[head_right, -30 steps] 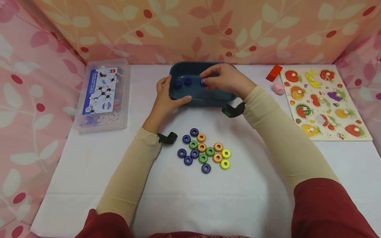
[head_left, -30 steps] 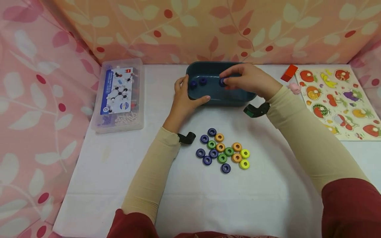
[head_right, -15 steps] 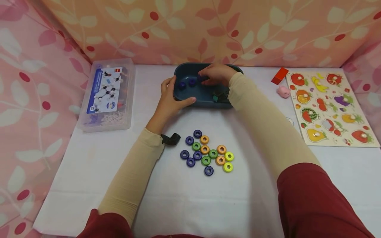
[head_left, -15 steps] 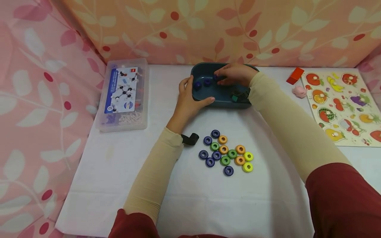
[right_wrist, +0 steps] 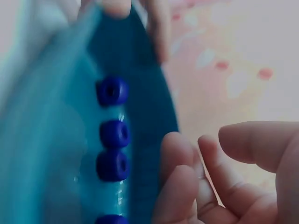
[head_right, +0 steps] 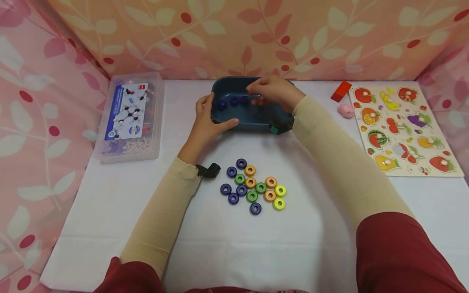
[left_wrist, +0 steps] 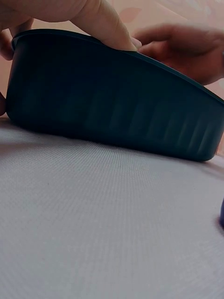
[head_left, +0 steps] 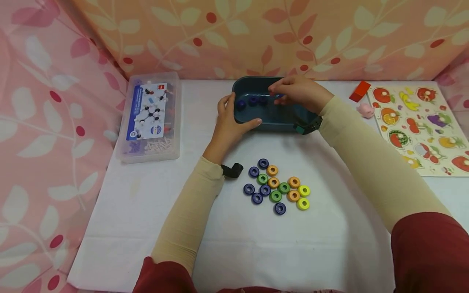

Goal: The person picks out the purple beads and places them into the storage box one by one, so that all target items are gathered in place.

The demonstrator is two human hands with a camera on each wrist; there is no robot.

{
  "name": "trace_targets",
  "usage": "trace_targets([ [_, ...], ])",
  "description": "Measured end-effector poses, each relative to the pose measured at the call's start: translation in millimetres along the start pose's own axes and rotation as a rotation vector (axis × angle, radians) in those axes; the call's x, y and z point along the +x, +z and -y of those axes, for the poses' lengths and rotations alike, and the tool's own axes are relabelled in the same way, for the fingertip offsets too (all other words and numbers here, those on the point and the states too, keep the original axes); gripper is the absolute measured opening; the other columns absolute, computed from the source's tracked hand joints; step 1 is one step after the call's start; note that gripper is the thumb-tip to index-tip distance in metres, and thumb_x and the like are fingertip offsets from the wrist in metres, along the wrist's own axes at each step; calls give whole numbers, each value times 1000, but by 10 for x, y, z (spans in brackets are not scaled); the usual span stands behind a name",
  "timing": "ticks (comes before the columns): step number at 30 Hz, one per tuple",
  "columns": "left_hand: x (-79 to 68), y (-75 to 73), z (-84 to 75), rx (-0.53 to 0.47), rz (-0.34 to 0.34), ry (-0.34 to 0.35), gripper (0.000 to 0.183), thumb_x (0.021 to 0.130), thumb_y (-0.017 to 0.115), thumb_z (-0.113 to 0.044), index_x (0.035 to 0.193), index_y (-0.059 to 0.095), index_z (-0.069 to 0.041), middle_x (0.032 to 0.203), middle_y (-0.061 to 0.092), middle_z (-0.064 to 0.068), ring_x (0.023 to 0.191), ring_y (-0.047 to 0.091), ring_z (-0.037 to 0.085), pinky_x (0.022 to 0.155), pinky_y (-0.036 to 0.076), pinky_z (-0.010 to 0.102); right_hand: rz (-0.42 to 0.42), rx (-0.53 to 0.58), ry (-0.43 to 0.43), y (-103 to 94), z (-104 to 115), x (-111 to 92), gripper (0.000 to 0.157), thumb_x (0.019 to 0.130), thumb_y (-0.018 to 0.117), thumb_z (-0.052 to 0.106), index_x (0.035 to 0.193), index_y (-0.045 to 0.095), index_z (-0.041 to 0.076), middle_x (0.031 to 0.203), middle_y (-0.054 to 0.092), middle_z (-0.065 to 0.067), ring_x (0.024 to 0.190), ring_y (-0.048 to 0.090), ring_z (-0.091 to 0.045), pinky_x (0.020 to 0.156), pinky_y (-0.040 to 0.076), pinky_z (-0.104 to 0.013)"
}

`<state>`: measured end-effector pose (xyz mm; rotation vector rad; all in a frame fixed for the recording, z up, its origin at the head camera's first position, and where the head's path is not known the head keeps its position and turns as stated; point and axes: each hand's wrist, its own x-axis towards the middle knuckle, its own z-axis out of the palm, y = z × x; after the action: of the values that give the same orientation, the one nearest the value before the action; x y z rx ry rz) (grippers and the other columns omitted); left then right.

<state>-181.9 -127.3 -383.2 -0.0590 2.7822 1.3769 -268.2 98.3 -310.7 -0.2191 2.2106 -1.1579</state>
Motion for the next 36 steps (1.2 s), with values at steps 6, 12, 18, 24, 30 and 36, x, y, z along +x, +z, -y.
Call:
trace_targets([
  [6, 2, -21, 14, 10, -12, 6, 118, 73, 77, -68, 162, 11, -28, 162, 12, -4, 145, 30, 22, 120, 30, 40, 7, -9, -20, 199, -57, -458, 45, 102, 54, 43, 134, 62, 11, 134, 60, -10, 105, 66, -21, 92, 52, -27],
  [12, 2, -28, 24, 6, -10, -2, 119, 73, 78, -68, 162, 11, -28, 163, 11, -4, 147, 28, 21, 120, 28, 40, 70, -49, -60, 539, -258, -709, 40, 100, 61, 40, 126, 67, 11, 123, 66, -12, 104, 64, -29, 89, 52, -34],
  [18, -6, -26, 23, 7, -4, -21, 118, 73, 77, -68, 162, 10, -30, 164, 9, -5, 147, 28, 21, 120, 29, 41, 94, -178, -154, 877, -503, -693, 31, 96, 69, 32, 121, 73, 16, 115, 73, -3, 95, 65, -18, 83, 51, -32],
  [24, -8, -21, 22, 11, -7, -10, 118, 73, 77, -68, 162, 11, -29, 163, 10, -4, 146, 30, 20, 120, 30, 40, 111, -251, -233, 1055, -620, -625, 25, 90, 76, 25, 113, 76, 17, 106, 74, 1, 86, 60, -16, 77, 46, -30],
  [30, 0, -4, 23, 9, -5, 5, 118, 74, 78, -68, 162, 12, -28, 163, 11, -4, 145, 31, 21, 120, 30, 40, 108, -294, -214, 1069, -624, -619, 25, 89, 76, 26, 113, 76, 20, 107, 72, 2, 91, 59, -17, 81, 45, -32],
  [36, 3, 4, 13, 5, -7, 11, 117, 74, 78, -67, 162, 12, -28, 163, 11, -4, 145, 31, 21, 119, 30, 41, 57, -336, -214, 986, -634, -633, 25, 91, 71, 19, 116, 75, 18, 116, 72, -2, 90, 59, -18, 79, 46, -32],
])
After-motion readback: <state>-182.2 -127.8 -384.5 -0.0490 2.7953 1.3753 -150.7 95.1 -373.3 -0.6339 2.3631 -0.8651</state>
